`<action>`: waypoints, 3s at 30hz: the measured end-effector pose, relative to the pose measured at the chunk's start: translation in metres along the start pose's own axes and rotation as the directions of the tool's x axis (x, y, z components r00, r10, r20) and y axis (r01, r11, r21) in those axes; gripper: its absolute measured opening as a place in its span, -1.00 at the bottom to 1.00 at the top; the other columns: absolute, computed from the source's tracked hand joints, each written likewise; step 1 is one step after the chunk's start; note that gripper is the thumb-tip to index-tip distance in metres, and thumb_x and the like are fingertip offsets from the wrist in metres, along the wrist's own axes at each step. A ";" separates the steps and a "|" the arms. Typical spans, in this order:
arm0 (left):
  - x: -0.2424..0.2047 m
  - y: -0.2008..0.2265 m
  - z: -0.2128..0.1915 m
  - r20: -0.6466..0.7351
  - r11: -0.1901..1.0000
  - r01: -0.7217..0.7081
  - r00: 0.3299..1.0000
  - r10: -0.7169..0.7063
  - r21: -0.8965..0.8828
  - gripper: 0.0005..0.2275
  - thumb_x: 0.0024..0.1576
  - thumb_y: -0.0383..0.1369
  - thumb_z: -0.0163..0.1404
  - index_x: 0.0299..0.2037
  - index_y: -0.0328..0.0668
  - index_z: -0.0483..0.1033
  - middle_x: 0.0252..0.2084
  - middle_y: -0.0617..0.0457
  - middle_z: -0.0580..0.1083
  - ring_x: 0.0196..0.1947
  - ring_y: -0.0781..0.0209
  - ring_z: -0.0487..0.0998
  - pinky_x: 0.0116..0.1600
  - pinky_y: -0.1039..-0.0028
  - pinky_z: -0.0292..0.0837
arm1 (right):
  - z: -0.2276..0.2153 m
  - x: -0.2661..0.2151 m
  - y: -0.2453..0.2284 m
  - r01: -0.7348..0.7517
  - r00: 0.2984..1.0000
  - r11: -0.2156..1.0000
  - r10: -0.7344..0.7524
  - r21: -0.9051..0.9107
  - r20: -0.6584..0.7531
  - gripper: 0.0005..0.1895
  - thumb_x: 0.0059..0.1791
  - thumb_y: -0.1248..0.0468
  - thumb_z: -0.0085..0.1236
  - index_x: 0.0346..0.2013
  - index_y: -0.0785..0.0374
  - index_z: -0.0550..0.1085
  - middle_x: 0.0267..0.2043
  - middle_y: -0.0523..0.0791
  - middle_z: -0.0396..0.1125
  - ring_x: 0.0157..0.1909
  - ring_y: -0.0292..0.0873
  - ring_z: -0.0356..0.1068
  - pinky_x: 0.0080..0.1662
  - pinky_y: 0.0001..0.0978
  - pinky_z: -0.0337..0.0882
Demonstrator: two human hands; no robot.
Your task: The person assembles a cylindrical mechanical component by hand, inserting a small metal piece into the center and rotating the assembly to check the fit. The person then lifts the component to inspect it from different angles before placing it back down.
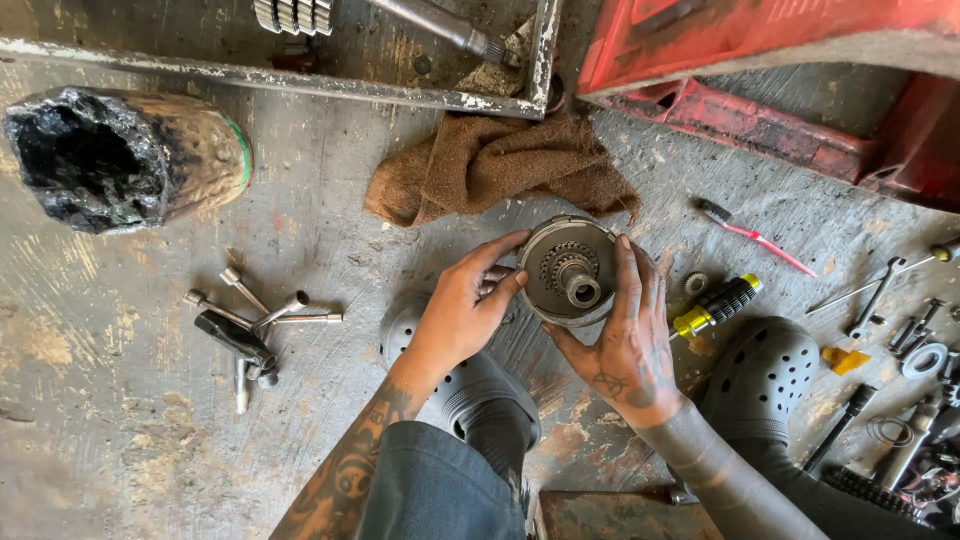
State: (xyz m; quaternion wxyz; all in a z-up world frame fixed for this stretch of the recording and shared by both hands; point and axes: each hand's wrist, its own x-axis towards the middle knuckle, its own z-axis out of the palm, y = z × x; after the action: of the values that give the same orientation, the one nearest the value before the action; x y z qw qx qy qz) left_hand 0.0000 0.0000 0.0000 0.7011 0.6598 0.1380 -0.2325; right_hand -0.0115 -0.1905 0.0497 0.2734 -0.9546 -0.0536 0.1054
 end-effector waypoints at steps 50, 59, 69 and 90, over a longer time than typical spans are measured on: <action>0.010 0.034 0.019 0.224 0.882 -0.135 0.974 0.034 0.452 -0.01 -0.18 -0.43 0.39 0.42 -0.52 -0.04 0.30 -0.63 0.17 0.23 -0.70 0.27 0.19 -0.44 0.30 | 0.039 0.008 0.025 0.231 0.908 0.969 -0.248 -0.091 -0.339 0.02 -0.24 -0.11 -0.01 0.37 0.50 0.20 0.05 0.21 0.19 0.13 0.30 0.25 0.12 0.12 0.34; 0.009 0.026 0.039 0.187 0.819 -0.198 0.976 0.112 0.539 0.01 -0.24 -0.43 0.40 0.41 -0.52 -0.02 0.25 -0.55 0.20 0.16 -0.63 0.37 -0.04 -0.44 0.48 | 0.062 -0.013 0.064 0.186 0.911 0.980 -0.197 -0.065 -0.362 0.01 -0.43 0.32 -0.05 0.36 0.51 0.21 0.02 0.17 0.18 0.10 0.26 0.25 0.13 0.02 0.32; 0.017 0.005 0.048 0.209 0.723 -0.221 0.972 0.108 0.655 0.13 -0.32 -0.19 0.39 0.43 -0.46 -0.09 0.19 -0.50 0.18 0.04 -0.59 0.43 -0.12 -0.36 0.54 | 0.038 -0.011 0.082 0.337 0.933 0.933 -0.313 0.124 -0.179 0.16 -0.43 0.36 0.16 0.45 0.48 -0.01 0.18 0.28 0.04 0.22 0.33 0.14 0.20 0.13 0.25; 0.034 -0.004 0.025 0.329 0.788 -0.341 0.926 0.187 0.513 0.14 -0.35 -0.18 0.44 0.40 -0.49 -0.05 0.12 -0.55 0.23 0.00 -0.74 0.44 0.14 -0.33 0.42 | 0.021 0.012 0.111 -0.553 0.833 -0.084 -0.019 0.829 0.553 -0.53 -0.01 0.36 0.11 0.15 0.52 0.32 -0.01 0.10 0.41 -0.02 0.03 0.52 -0.05 -0.06 0.63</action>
State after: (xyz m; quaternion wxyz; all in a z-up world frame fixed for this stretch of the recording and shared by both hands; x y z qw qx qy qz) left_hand 0.0243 -0.0296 -0.0177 0.5135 0.8125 -0.1244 -0.2462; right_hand 0.0001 -0.2715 -0.0292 0.8185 -0.4131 0.1816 0.3556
